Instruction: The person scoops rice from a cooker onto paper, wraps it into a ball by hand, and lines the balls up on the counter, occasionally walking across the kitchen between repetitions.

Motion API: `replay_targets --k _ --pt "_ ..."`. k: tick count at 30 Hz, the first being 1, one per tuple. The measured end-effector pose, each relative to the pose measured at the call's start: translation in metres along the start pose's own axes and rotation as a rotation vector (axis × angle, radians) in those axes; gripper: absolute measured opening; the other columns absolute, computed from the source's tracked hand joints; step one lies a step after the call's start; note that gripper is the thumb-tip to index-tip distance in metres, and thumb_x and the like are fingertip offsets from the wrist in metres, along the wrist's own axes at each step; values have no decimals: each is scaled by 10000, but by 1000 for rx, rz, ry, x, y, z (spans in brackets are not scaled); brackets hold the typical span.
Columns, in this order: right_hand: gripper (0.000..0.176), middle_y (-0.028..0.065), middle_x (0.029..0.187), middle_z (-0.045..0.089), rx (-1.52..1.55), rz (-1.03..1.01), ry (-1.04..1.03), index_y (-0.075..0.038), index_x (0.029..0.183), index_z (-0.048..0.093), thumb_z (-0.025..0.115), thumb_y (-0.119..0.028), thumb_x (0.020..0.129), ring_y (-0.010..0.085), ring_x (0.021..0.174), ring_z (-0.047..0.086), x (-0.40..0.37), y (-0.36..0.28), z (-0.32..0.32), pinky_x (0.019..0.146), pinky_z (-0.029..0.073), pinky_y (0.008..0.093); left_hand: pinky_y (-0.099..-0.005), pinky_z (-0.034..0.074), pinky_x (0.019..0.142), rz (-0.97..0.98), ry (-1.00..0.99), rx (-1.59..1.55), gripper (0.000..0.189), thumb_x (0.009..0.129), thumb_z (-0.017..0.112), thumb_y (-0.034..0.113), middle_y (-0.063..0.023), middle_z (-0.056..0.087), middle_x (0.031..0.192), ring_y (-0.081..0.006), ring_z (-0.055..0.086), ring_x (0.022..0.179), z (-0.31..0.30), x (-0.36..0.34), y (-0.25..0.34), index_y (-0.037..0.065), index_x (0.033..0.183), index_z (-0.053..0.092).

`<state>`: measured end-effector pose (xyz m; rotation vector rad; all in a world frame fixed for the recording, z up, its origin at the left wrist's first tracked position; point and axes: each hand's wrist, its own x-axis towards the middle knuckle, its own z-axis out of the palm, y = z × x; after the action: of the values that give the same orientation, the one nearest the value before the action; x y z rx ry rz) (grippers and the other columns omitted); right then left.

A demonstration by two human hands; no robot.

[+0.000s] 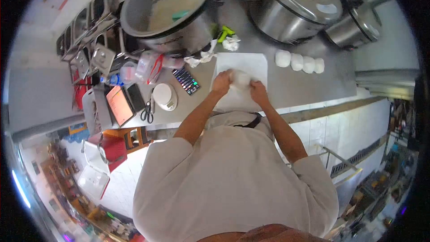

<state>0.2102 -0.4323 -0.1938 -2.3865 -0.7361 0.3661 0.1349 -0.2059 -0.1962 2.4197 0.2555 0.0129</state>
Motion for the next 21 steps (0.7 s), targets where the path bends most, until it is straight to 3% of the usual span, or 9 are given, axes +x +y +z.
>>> replay_targets --k 2,5,6,8,11,13,15,17,21 --pt "263 163 982 677 130 60 34 -55 1102 704 599 -248 957 327 882 661 9 17 23 809 538 433 -471 432 1058 102 -36 13 318 870 658 71 -149 668 1194 -357 551 1233 1 11 -9 73 1188 657" --pt "375 106 986 686 843 585 -70 -56 1094 701 608 -403 986 230 862 658 3 -14 -1 820 532 380 -480 408 1107 242 -6 -185 436 860 675 0 -128 606 1327 -341 523 1303 -10 2 11 80 1280 592" --pt "399 108 964 674 930 595 -34 -30 1171 673 585 -381 1002 219 860 633 0 -16 -5 808 523 374 -467 408 1092 238 20 -509 446 818 662 -78 -118 647 1179 -340 541 1268 0 -8 20 102 1222 605" --pt "468 111 921 650 1108 629 49 21 1324 618 537 -337 1034 197 855 582 -6 -14 -12 785 504 362 -421 479 1018 203 -58 -662 429 862 630 -97 -120 660 1171 -293 614 1187 -9 -26 53 97 1240 579" --pt "459 75 895 655 1080 406 85 4 1290 634 553 -361 1026 189 824 609 -10 39 16 773 511 344 -368 544 890 -81 -185 -1052 340 915 610 -62 -120 675 1148 -236 663 1053 -8 -33 92 79 1220 562" --pt "433 58 890 653 1074 324 139 -10 1247 646 567 -372 1022 175 801 617 -16 46 10 767 517 345 -355 557 829 -138 -318 -986 282 936 605 -36 -116 681 1131 -197 656 1024 -25 -24 114 71 1194 561" --pt "372 74 886 657 1381 642 91 -27 1141 641 599 -373 1012 180 812 641 -24 -41 -89 757 534 381 -345 559 800 -152 -389 -1006 259 943 610 -11 -107 681 1096 -179 653 994 -33 -18 132 63 1186 558" --pt "373 81 900 658 1424 649 201 -19 1096 629 609 -380 1005 186 807 642 -22 -46 -107 737 537 378 -338 550 801 -113 -393 -1103 273 936 624 11 -93 676 1042 -182 656 963 -36 -7 147 54 1196 555" --pt "393 93 947 662 1223 561 469 -5 1094 610 589 -388 1009 215 810 653 -18 -46 -116 716 547 368 -434 551 811 -95 308 -310 296 936 633 75 -129 662 1134 -306 676 959 -36 -7 225 42 1224 572"
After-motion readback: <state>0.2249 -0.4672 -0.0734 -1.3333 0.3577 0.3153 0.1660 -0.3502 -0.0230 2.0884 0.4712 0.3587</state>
